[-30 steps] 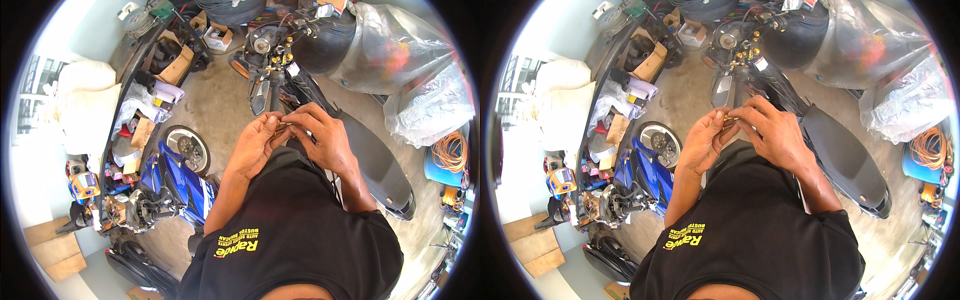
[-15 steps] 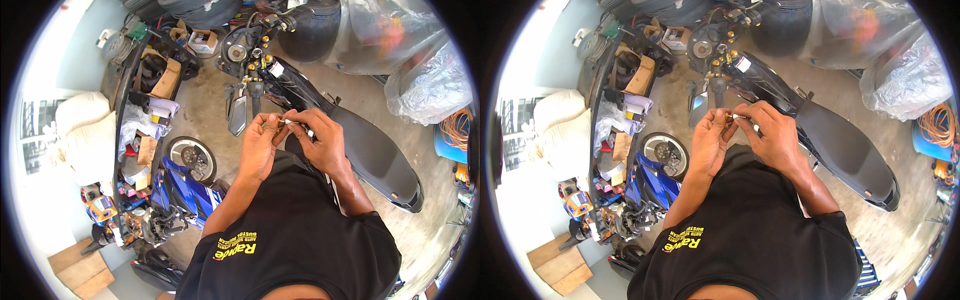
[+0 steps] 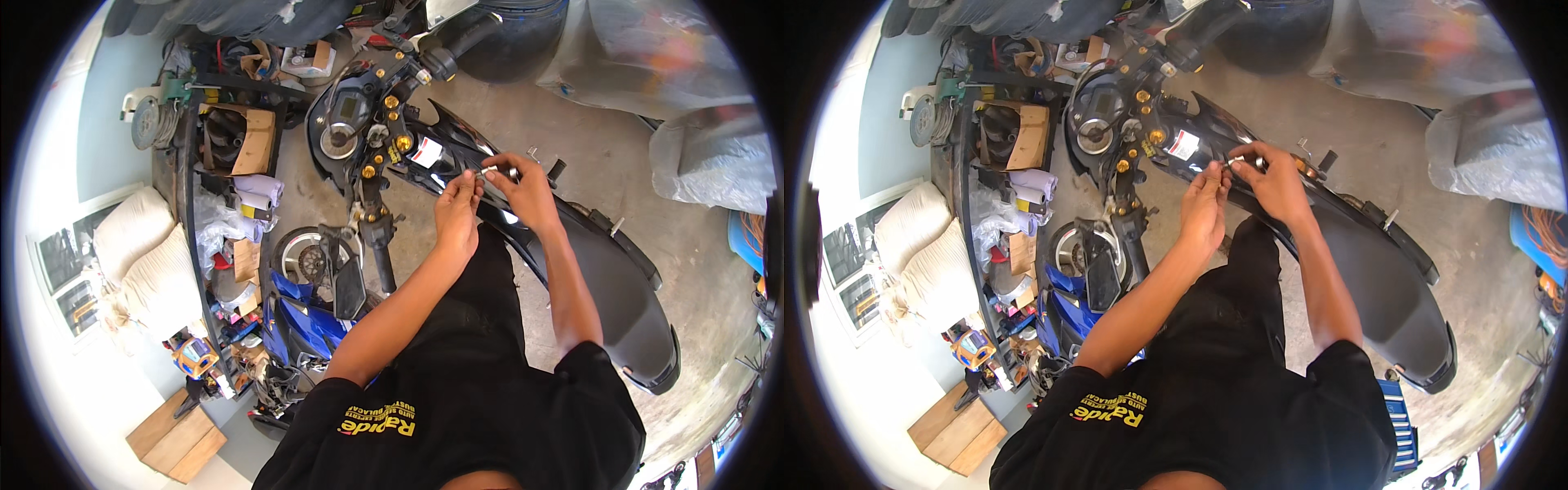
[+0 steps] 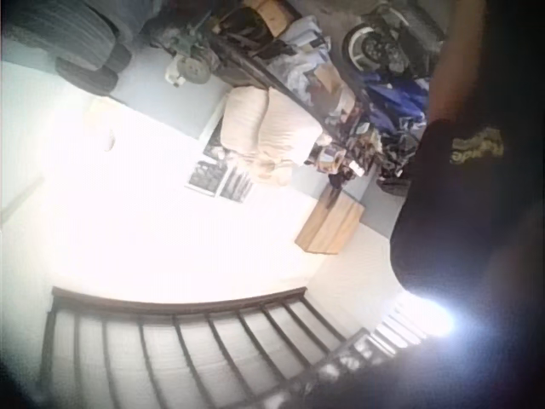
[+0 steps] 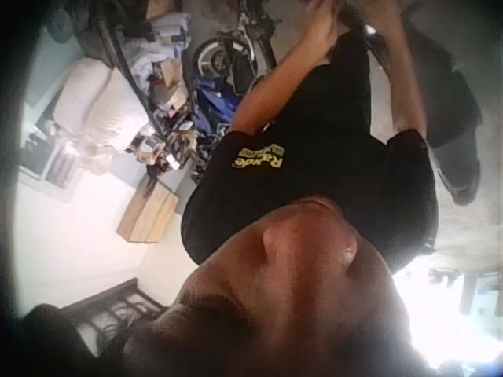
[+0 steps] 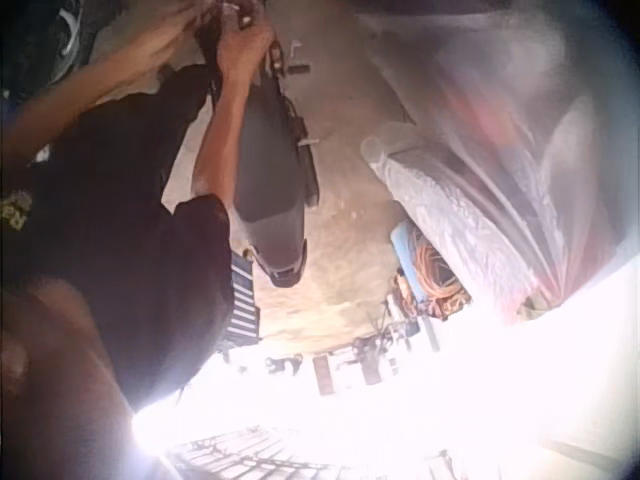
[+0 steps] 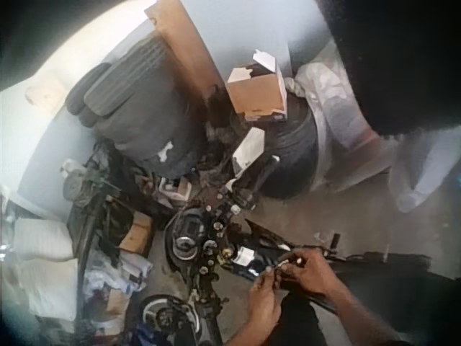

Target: The person works on a motorcycle's handlebar area, using a wrench to tighten bolts and a screwdriver to adjust components. They retrieve tools from a toolbox and return them after use.

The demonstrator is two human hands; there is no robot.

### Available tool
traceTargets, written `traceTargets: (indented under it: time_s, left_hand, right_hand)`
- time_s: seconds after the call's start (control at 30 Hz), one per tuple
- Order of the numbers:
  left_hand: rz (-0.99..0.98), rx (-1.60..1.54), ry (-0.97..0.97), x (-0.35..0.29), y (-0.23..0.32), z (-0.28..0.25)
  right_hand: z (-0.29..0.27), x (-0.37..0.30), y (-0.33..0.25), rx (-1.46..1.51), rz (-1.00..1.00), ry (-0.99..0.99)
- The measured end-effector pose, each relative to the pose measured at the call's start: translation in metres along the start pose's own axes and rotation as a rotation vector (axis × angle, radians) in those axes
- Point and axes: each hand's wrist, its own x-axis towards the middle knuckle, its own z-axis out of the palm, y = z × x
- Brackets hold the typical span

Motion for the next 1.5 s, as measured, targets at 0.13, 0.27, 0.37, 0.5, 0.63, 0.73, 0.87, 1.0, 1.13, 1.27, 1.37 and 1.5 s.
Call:
traceTargets:
  time_s: [0.13, 0.27, 0.37, 0.5, 0.63, 0.73, 0.87, 1.0, 1.13, 1.27, 1.37, 1.5]
  left_hand:
    - [0.020, -0.132, 0.096, 0.089, -0.013, -0.009]
    - [0.022, -0.240, 0.195, 0.159, -0.020, -0.013]
    - [0.028, -0.260, 0.242, 0.187, -0.026, -0.021]
    - [-0.024, -0.176, 0.317, 0.193, -0.027, -0.017]
    - [-0.103, 0.008, 0.318, 0.168, -0.035, -0.016]
    - [-0.195, 0.108, 0.376, 0.143, -0.034, -0.034]
    - [-0.200, 0.019, 0.474, 0.123, -0.027, -0.066]
    - [-0.121, 0.035, 0.530, 0.111, -0.016, -0.088]
    - [-0.122, 0.048, 0.588, 0.111, -0.011, -0.094]
    - [-0.157, 0.048, 0.527, 0.110, -0.010, -0.091]
    - [-0.223, 0.060, 0.368, 0.114, -0.007, -0.092]
    - [0.137, 0.870, 0.358, 0.133, -0.016, -0.050]
  right_hand:
    - [0.010, 0.108, 0.055, -0.031, -0.020, -0.191]
    - [0.031, 0.190, 0.096, 0.009, -0.040, -0.322]
    - [0.048, 0.223, 0.118, 0.052, 0.002, -0.394]
    - [0.056, 0.245, 0.128, 0.122, 0.186, -0.439]
    - [0.064, 0.260, 0.145, 0.097, 0.157, -0.423]
    - [0.070, 0.262, 0.144, 0.000, 0.077, -0.410]
    - [0.085, 0.264, 0.144, -0.108, -0.195, -0.303]
    - [0.088, 0.268, 0.139, -0.187, -0.301, -0.310]
    - [0.090, 0.275, 0.140, -0.272, -0.381, -0.350]
    - [0.097, 0.280, 0.158, -0.215, -0.368, -0.381]
    - [0.107, 0.282, 0.175, -0.171, -0.382, -0.338]
    - [0.103, 0.276, 0.159, -0.176, -0.456, -0.263]
